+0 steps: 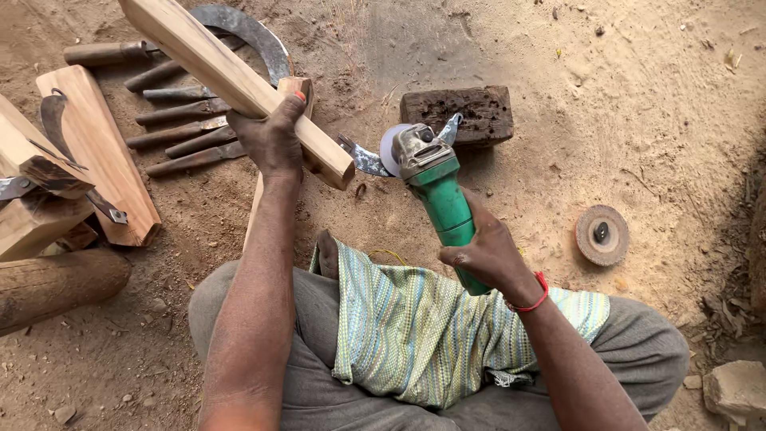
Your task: The person sits on the ground holding a wooden stick across their lap and smooths its surfaces with a handheld angle grinder, rotating and repositioning the stick to grind different sides and ends. Nearby finished sickle-like blades and wooden pieces lie on the ground.
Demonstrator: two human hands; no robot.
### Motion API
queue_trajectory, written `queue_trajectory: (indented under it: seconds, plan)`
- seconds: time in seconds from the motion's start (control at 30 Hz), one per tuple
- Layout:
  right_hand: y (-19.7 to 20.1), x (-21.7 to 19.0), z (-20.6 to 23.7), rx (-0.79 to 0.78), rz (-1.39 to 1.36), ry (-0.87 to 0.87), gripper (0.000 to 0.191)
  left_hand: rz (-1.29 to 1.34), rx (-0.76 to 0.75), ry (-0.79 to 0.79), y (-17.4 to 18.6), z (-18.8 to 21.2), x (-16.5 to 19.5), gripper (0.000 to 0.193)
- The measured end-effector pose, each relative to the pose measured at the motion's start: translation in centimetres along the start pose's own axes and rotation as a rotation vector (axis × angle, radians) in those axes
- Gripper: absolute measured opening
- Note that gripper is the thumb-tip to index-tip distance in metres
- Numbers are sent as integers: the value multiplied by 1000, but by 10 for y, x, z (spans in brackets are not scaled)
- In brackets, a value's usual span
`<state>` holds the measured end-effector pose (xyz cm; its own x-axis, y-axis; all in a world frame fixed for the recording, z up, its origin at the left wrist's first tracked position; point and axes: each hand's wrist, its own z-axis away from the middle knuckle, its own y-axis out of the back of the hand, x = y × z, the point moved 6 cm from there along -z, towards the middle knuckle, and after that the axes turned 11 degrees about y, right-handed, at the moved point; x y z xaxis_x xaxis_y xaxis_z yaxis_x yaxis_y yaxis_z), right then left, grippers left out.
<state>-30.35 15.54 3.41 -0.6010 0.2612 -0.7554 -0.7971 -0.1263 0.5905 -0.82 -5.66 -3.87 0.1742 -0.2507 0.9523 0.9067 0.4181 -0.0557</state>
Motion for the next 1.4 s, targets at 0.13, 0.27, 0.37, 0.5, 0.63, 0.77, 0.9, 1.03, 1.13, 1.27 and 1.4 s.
queue_trajectory:
  seconds: [0.13,0.27,0.37,0.5,0.63,0.77,0.9,1.03,1.13,1.27,1.4]
  plan:
    - [18,22,-3,10,92,-128,104,-73,60,68,3,-7,-9,93]
    - [52,36,-31,45,156,-140,91,-38,19,84,1,-13,-14,92]
    - [70,36,-50,82,241,-120,89,-63,47,108,2,-16,-15,91]
    - [70,35,-39,97,223,-105,92,-21,50,115,0,-19,-15,89]
    - [55,31,-27,20,291,-59,90,-29,59,142,2,-20,-19,90]
    - [59,28,-42,36,288,-96,82,-51,67,138,5,-21,-21,91]
    - [67,29,-31,51,274,-90,87,-16,80,147,2,-25,-21,91]
    - [61,32,-6,27,326,-60,86,-18,56,153,-1,-26,-22,90]
    - [60,33,-2,65,298,-134,87,-66,59,151,2,-24,-21,89]
    - [53,20,5,57,305,-65,90,-96,56,141,2,-20,-17,93]
    - [42,9,11,53,254,-11,85,-52,39,119,-1,-15,-14,89]
